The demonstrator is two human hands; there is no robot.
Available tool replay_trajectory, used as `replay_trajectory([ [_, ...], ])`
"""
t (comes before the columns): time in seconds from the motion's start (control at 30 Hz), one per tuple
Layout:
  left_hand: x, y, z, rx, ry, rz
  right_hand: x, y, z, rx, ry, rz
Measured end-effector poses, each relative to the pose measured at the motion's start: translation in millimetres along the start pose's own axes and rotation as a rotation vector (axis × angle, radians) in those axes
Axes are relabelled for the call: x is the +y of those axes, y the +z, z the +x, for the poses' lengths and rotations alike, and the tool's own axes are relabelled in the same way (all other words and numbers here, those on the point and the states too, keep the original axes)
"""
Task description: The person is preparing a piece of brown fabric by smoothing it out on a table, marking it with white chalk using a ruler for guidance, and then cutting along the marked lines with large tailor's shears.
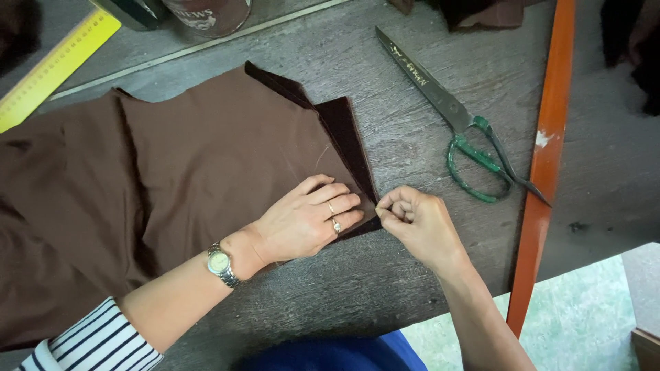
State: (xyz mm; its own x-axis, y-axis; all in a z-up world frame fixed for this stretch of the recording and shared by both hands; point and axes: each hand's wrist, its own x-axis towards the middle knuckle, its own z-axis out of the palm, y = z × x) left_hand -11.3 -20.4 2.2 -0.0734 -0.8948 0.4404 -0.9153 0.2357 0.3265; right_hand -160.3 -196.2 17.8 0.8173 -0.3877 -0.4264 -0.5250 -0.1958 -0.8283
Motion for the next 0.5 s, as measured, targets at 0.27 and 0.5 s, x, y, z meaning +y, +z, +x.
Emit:
replay_trajectory([
  [0.27, -21, -3, 35, -0.065, -0.222, -0.09, 7, 3, 1, 0.021, -0.009, -0.03],
  [0.5, -36, -18, 75, -0.534, -0.481, -0.214, 6, 2, 1, 0.024, -0.004, -0.001],
])
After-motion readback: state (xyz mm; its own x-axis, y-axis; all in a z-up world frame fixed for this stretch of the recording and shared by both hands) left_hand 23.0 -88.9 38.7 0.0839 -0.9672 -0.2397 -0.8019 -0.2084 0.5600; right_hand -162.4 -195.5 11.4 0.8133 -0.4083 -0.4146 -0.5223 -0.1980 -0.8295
